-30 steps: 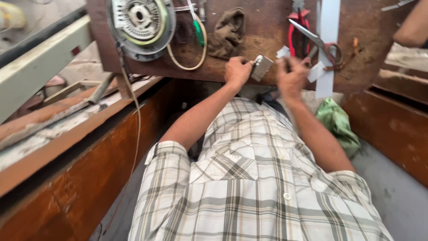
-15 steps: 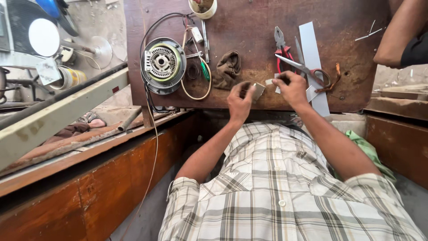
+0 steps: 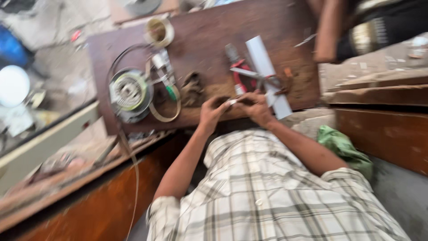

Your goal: The person inserts small white rectangular pieces into the slots of a cylindrical metal component. They repeatedly pick up pieces from the table, place them into the component, and adjust them with their fingers. The person also uses scissors to cut a strip of white material into smaller pieces.

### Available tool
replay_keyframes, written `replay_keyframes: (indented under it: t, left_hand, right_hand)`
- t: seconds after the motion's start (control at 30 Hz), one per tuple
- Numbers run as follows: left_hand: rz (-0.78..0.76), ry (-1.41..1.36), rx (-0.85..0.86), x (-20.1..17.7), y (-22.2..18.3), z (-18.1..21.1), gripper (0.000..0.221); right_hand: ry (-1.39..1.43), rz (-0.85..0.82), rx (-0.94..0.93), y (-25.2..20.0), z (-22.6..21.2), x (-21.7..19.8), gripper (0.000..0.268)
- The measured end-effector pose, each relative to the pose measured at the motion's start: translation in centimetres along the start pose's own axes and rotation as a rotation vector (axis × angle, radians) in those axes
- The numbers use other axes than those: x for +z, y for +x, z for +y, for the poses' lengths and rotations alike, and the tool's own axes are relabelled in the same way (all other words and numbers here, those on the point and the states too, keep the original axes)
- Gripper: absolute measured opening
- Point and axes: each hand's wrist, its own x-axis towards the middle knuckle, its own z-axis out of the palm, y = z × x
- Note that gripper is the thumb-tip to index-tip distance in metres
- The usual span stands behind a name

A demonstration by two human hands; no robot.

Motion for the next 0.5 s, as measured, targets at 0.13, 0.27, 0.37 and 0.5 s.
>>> replay_keyframes:
  t: [0.13, 0.27, 0.37, 0.5]
  left_hand:
    - [-0.033, 0.095, 0.15, 1.2, 0.1, 0.5, 0.017]
    - [0.069, 0.291, 0.232, 1.8, 0.6, -1.1, 0.014]
    - [0.215, 0.768, 0.427, 1.5, 1.8, -2.5, 0.031]
    - [0.406, 1.254, 0.547, 0.9, 4.2, -5.6, 0.072]
  right_hand:
    - [0.231, 0.014, 0.213, -0.1, 0.2, -0.3, 0.011]
    - [0.25, 0.058, 0.254, -0.8, 0.4, -0.1, 0.011]
    - [0.219, 0.146, 0.332, -0.8, 1.2, -0.5, 0.012]
    - [0.083, 0.266, 0.315, -1.4, 3.8, -0.6, 0.016]
